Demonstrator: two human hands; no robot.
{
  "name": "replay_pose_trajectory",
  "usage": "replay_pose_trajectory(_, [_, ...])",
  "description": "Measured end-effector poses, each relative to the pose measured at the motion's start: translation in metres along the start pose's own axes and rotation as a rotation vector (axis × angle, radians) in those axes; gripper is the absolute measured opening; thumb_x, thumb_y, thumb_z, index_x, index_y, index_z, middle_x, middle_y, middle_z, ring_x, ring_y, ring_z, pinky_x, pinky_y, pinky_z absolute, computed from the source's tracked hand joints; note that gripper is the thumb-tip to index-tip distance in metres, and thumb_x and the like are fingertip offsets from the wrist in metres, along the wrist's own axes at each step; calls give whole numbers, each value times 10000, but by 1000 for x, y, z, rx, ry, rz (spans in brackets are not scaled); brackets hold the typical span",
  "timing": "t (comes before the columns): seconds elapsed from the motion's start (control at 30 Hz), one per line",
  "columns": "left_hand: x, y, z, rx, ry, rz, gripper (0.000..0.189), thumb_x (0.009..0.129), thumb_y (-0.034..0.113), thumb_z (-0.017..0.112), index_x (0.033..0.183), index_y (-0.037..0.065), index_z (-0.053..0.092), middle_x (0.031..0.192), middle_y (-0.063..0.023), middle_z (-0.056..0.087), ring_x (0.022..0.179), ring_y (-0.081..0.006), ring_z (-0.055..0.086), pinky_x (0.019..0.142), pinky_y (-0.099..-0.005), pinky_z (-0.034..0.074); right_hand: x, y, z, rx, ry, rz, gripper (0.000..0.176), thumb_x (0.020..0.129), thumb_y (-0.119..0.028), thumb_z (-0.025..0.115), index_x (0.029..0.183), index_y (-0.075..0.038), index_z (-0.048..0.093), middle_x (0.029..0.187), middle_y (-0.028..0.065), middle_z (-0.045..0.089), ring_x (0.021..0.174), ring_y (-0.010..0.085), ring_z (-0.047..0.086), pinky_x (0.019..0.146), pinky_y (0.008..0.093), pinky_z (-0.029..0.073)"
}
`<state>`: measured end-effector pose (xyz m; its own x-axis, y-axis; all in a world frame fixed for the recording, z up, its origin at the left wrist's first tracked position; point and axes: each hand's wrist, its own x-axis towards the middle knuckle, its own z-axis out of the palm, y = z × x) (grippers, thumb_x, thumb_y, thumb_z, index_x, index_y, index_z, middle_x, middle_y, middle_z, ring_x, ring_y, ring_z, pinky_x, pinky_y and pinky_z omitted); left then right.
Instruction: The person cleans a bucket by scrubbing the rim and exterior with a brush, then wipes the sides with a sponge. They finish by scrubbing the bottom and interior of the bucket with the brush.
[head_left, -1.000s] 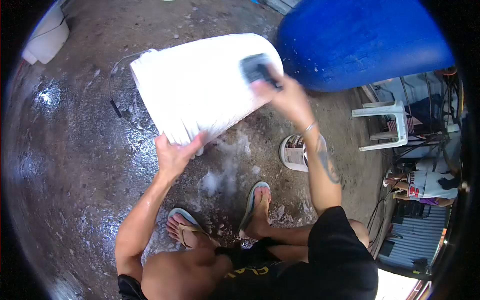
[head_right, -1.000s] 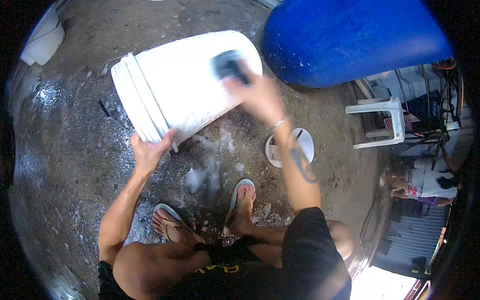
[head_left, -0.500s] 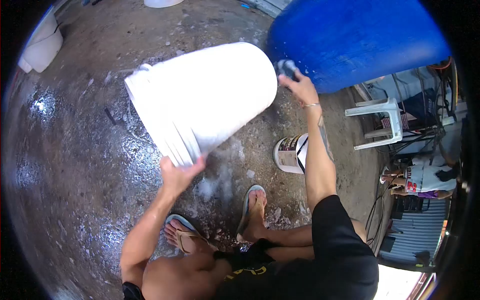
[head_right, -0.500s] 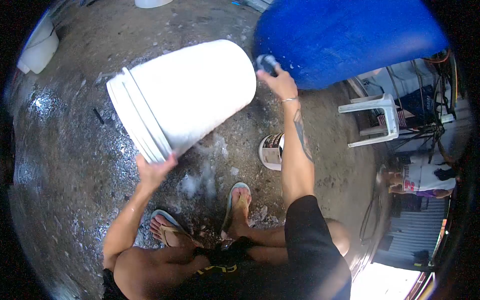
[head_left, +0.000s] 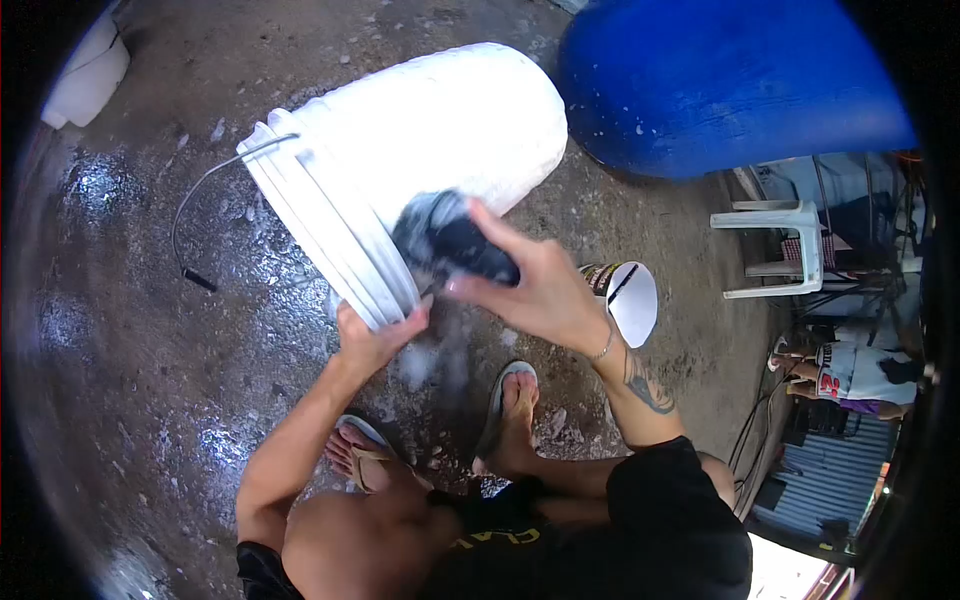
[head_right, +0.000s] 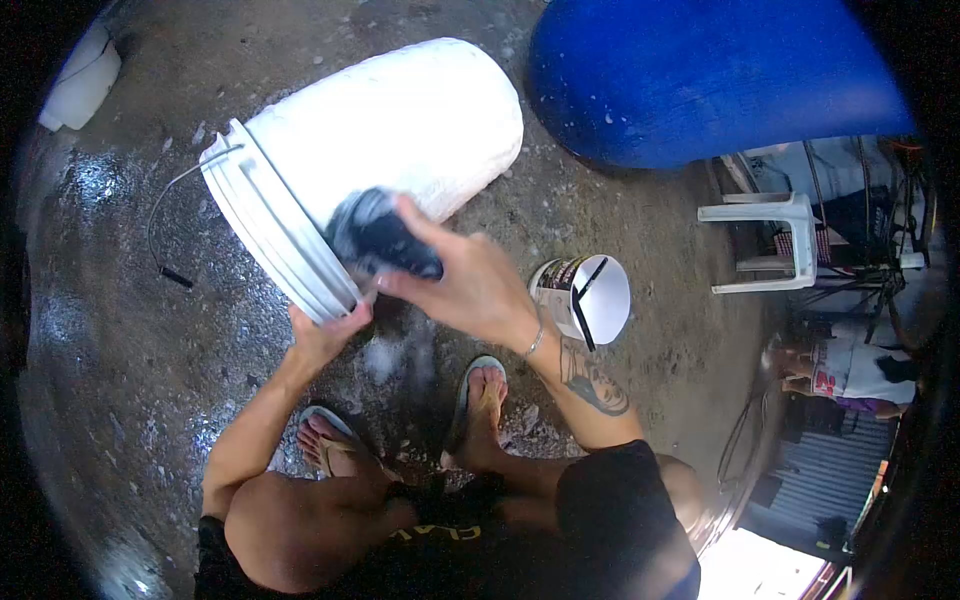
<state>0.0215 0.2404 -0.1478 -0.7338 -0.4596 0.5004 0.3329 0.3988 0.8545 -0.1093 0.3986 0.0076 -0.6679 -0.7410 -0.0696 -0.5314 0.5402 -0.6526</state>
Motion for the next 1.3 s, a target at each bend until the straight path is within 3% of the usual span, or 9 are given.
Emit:
replay_pose_trajectory(0.23, [10, 10, -11, 196, -47, 232, 178, 670, 92, 837, 767, 21, 706, 700, -71, 706, 618, -195, 702, 573, -329, 568, 70, 30, -61, -145, 223, 357, 849, 834, -594, 664, 1437, -38, 447, 1167, 256, 660, 1069, 303, 665, 933, 367, 500])
replay_pose_trajectory(0.33, [0, 2, -7, 226, -49, 233, 173, 673, 92, 836, 770, 27, 709, 718, -76, 709, 616, -208, 698, 570, -329, 563, 52, 17, -10, -602, 332, -471, 753, 838, -621, 605, 1434, -177, 482, 971, 224, 715, 928, 341, 709, 827, 386, 556])
replay_pose_trajectory(0.5, [-5, 9, -9, 190, -59, 224, 157, 679, 86, 826, 766, 29, 708, 748, -83, 714, 622, -218, 696, 572, -332, 559, 93, 68, -85, -308, 361, 402, 824, 827, -654, 588, 1402, -70, 499, 922, 266, 702, 918, 374, 704, 807, 404, 551])
replay_pose_trajectory(0.63, [-28, -5, 6, -5, -138, -30, 147, 703, 98, 816, 747, 32, 693, 729, -85, 697, 613, -245, 683, 563, -347, 551, 54, -17, -45, -405, 30, 87, 862, 810, -630, 664, 1420, -52, 472, 1210, 294, 623, 1134, 363, 628, 965, 406, 476])
replay_pose_trajectory(0.7, [-18, 12, -6, 157, -235, 178, 182, 722, 139, 820, 731, 32, 674, 678, -71, 671, 587, -269, 667, 574, -370, 547, 45, -16, -32, -645, 75, -547, 842, 800, -648, 661, 1420, -105, 489, 1197, 291, 631, 1102, 355, 645, 950, 398, 484])
replay_pose_trajectory(0.73, [-25, 4, -16, 273, -396, 206, 253, 741, 225, 819, 719, 37, 651, 663, -71, 653, 582, -265, 658, 553, -372, 519, 52, -26, -54, -419, -110, 82, 845, 787, -638, 679, 1410, -95, 502, 1146, 287, 654, 1049, 329, 668, 909, 389, 502])
replay_pose_trajectory(0.83, [-1, 46, -59, 530, -845, 148, 349, 787, 358, 766, 749, 35, 641, 666, -80, 649, 574, -239, 651, 512, -356, 477, 109, 83, -120, -403, 157, 296, 941, 776, -705, 623, 1390, -4, 493, 912, 249, 713, 906, 309, 720, 824, 367, 544])
replay_pose_trajectory(1.03, [176, 65, -88, 829, 157, 495, 439, 801, 436, 626, 970, 31, 627, 939, -154, 594, 912, -292, 551, 897, -459, 393, 56, -25, -45, -346, -124, 75, 902, 791, -649, 658, 1435, -49, 459, 1215, 271, 629, 1122, 318, 627, 980, 343, 441])
replay_pose_trajectory(1.3, [144, 60, -66, 646, -272, 196, 295, 767, 371, 612, 816, 84, 567, 884, -115, 566, 955, -273, 566, 924, -451, 369, 118, 35, -107, -572, 23, 234, 920, 786, -695, 622, 1389, -11, 497, 1010, 258, 697, 929, 340, 695, 831, 377, 514])
